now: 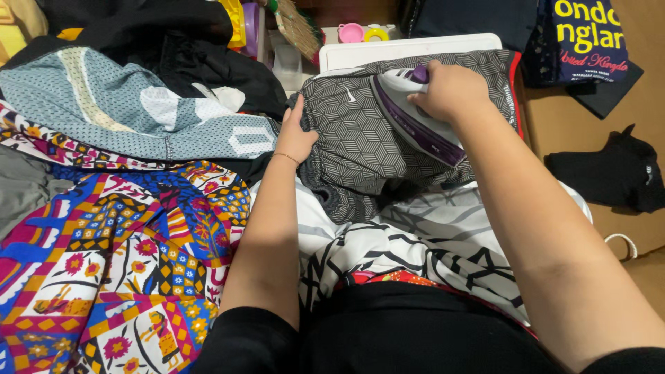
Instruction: The person folds a navy blue t-shirt on a white plastic lid, then irons a patterned short on the same surface. The person handles the garments by hand and uses a handheld iron to smooth the fabric.
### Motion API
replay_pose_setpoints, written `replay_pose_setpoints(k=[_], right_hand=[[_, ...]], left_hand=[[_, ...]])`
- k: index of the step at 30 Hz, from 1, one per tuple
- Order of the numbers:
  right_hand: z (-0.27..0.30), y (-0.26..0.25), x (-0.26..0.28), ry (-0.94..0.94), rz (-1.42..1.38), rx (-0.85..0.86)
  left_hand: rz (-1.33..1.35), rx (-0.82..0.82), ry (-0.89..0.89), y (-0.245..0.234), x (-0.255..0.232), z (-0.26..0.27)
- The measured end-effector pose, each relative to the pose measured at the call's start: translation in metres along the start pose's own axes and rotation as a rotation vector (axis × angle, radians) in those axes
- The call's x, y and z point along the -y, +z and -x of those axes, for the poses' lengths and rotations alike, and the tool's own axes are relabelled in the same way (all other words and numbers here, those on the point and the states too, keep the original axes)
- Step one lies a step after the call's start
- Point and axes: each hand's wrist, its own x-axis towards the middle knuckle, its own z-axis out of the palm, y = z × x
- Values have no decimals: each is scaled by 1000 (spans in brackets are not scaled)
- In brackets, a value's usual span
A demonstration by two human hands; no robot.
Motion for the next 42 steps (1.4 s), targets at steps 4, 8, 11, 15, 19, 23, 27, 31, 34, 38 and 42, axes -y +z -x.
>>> replay_pose_setpoints(k=[4,8,11,15,19,23,27,31,34,38,42], right_hand=[[4,-3,0,13,-21,34],[8,-3,-12,-1,-15,40],[11,0,-29,67,-20,-17],[10,0,-46,215,-22,5],[13,2,-47,125,-44,2],[10,1,-39,3,-10,-29],[0,-2,-24,20,-34,-54],[-13,-1,-13,64,-40,-41],[-19,2,-9,71,-51,-71],[-24,1,-11,35,-62,-54],[-21,3,-26,23,-22,-44]], left_hand=[[-34,8,-62,1,1,1],[-64,-4,-54,2,3,0],[-62,-11,-79,2,4,4],[-194,-125,-88,5,-24,5],[-524,-279,-195,16,-75,18],[-676,-159,247,43,-118,11],[-629,-33,298,76,-128,1],[-745,47,199,85,-115,-3],[-820,94,139,87,-111,-4],[-816,105,116,84,-117,-2],[-832,106,104,83,-120,1]])
